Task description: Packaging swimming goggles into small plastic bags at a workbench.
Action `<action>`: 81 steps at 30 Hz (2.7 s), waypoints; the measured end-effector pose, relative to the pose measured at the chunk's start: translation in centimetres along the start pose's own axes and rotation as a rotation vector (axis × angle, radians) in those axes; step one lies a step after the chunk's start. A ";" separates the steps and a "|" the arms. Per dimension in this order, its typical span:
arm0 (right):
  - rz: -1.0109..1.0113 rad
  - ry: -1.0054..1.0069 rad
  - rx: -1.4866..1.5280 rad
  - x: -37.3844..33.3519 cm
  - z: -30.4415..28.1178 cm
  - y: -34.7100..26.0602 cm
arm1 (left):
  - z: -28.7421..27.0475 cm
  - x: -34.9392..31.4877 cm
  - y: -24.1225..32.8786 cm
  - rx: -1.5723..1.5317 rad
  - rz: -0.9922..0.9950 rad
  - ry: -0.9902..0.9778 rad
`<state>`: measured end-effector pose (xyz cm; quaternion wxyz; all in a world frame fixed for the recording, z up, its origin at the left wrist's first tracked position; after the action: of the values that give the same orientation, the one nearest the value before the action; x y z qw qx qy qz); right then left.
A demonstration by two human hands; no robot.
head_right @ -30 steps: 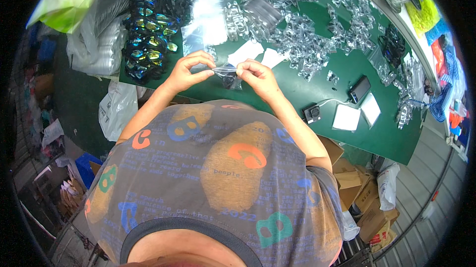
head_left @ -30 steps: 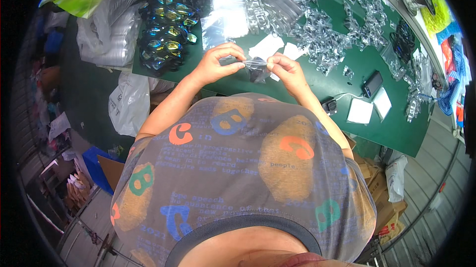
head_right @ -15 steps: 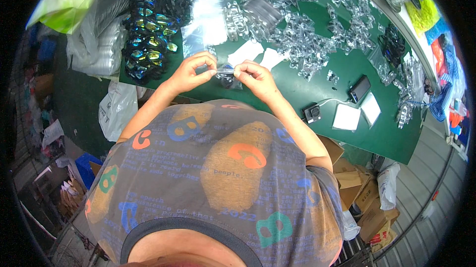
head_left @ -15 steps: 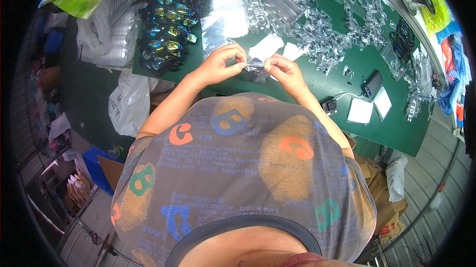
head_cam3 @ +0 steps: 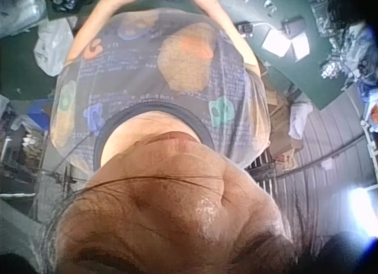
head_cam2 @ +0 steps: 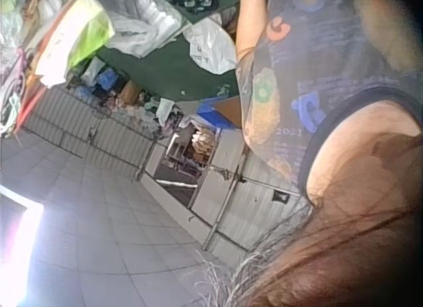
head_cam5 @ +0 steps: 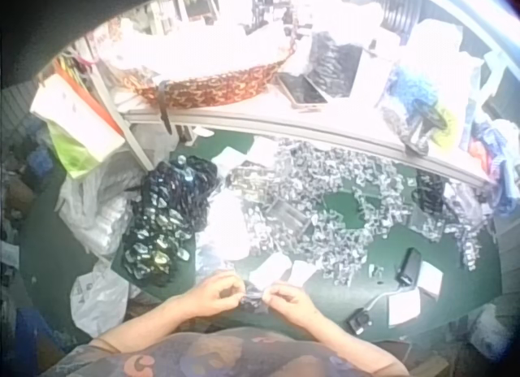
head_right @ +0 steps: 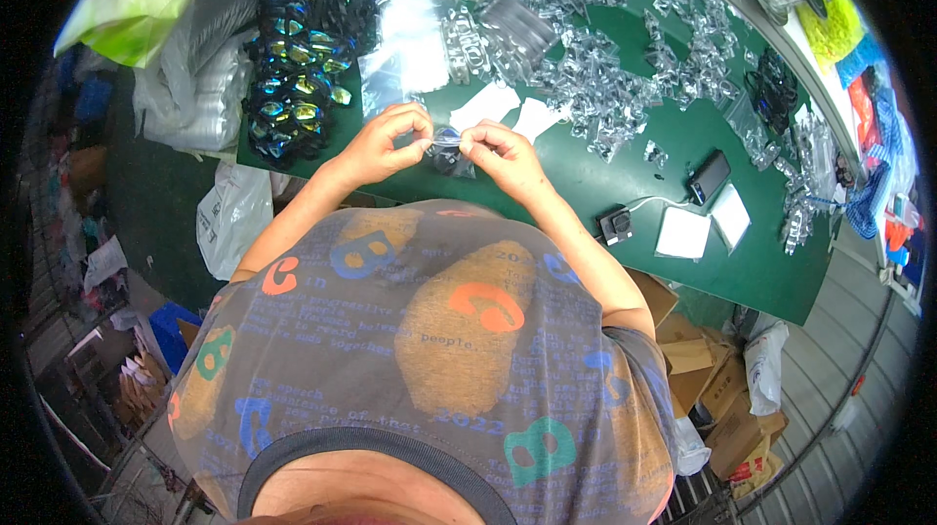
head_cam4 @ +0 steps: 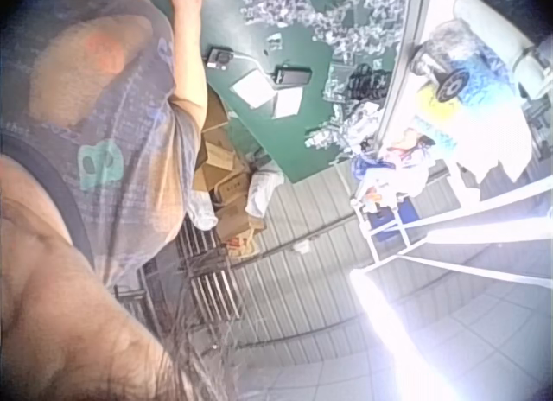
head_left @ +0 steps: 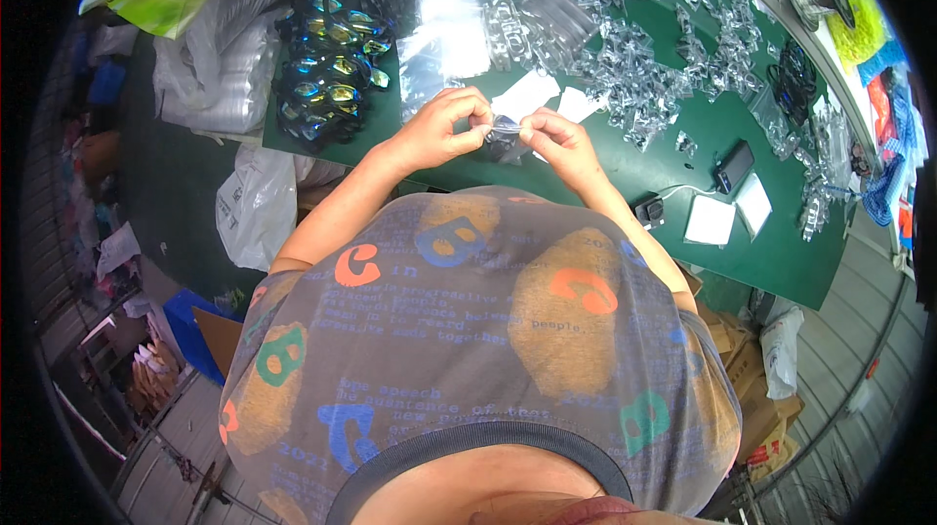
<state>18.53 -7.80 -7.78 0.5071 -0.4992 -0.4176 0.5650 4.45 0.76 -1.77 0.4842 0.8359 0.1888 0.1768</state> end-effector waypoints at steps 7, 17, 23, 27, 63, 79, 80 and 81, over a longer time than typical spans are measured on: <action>-0.022 -0.023 -0.029 1.2 -0.1 -0.1 | -0.6 1.0 0.8 0.177 0.128 -0.017; -0.036 -0.036 -0.125 -0.3 0.9 2.5 | 1.6 -0.2 1.0 0.218 0.063 -0.148; -0.002 -0.021 -0.186 -0.5 1.1 2.2 | 2.3 -0.5 1.0 0.238 0.143 -0.121; -0.085 -0.006 -0.185 -0.4 0.3 3.6 | 2.8 0.0 0.2 0.196 0.161 -0.119; -0.235 -0.257 -0.467 -1.5 1.5 -3.7 | 3.7 -0.5 2.8 0.201 0.230 -0.092; -0.291 -0.190 -0.824 -2.5 2.6 -6.9 | 3.6 -0.9 3.7 0.344 0.210 -0.056; -0.296 -0.196 -0.822 -2.4 2.6 -7.6 | 3.5 -0.9 3.9 0.433 0.234 -0.052; -0.301 -0.201 -0.821 -2.3 2.5 -8.0 | 3.4 -1.0 3.9 0.430 0.233 -0.051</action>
<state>17.29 -8.94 0.73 0.3006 -0.5354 -0.7224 0.3180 5.78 -4.00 -0.03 0.2760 0.9400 0.1122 0.1661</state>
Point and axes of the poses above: each hand's wrist, its own x-axis towards the middle knuckle, its own z-axis out of the palm, y = z × x, the point moved 9 cm from there along x, towards the middle knuckle, and after that the axes turned 2 degrees about x, right-handed, at the moved point
